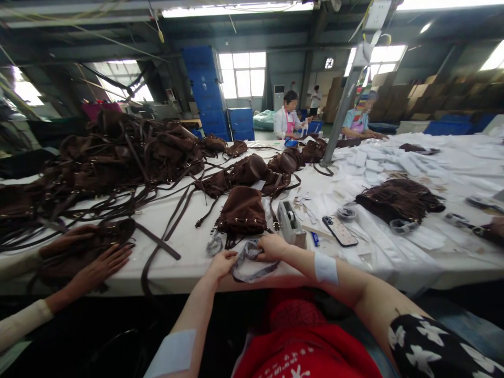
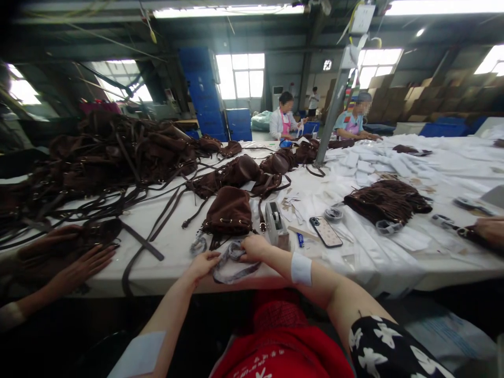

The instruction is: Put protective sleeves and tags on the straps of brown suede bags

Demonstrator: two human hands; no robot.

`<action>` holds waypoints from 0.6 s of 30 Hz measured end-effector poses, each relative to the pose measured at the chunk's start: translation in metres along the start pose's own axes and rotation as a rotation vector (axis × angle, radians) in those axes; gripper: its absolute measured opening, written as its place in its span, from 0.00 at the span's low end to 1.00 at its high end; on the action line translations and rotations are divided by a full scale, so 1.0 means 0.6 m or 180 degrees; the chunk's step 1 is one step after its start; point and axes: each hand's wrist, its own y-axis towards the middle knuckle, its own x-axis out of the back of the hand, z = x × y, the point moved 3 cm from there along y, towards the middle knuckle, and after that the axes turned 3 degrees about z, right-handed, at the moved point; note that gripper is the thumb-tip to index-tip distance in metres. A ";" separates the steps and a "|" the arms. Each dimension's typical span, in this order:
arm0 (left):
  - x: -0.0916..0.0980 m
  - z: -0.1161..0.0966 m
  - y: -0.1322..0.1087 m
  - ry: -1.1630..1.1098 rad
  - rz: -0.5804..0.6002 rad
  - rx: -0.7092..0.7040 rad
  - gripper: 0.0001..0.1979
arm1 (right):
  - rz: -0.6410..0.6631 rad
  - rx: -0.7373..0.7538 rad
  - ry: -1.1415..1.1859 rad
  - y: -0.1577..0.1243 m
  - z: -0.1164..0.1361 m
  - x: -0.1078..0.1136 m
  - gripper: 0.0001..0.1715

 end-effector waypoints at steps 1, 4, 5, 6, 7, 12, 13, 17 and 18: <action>-0.003 0.001 -0.001 -0.0229 0.0080 0.0032 0.14 | 0.0007 -0.0013 -0.0002 0.000 0.001 0.000 0.25; -0.016 0.002 -0.004 -0.0878 0.0310 0.0140 0.14 | 0.0035 -0.0050 -0.0015 0.001 0.008 -0.003 0.27; -0.020 0.001 -0.005 -0.1084 0.0368 0.0177 0.14 | 0.0037 -0.0083 0.0002 0.001 0.011 -0.004 0.28; -0.024 0.001 -0.006 -0.1283 0.0418 0.0210 0.14 | 0.0028 -0.0136 0.0043 0.001 0.014 -0.006 0.28; -0.027 0.000 -0.006 -0.1470 0.0458 0.0237 0.13 | 0.0011 -0.0199 0.0111 0.001 0.017 -0.008 0.29; -0.023 -0.010 -0.012 -0.2204 0.0530 0.0258 0.08 | -0.0230 -0.0476 0.0562 -0.001 0.030 -0.005 0.27; -0.019 -0.014 -0.015 -0.2305 0.0520 0.0247 0.07 | -0.0295 -0.0485 0.0609 -0.001 0.033 0.001 0.27; 0.006 -0.035 -0.038 -0.2567 0.0407 0.0153 0.04 | -0.0625 -0.0477 0.0685 -0.009 0.057 0.031 0.24; 0.013 -0.040 -0.048 -0.2597 0.0360 0.0105 0.04 | -0.0723 -0.0447 0.0685 -0.014 0.067 0.039 0.23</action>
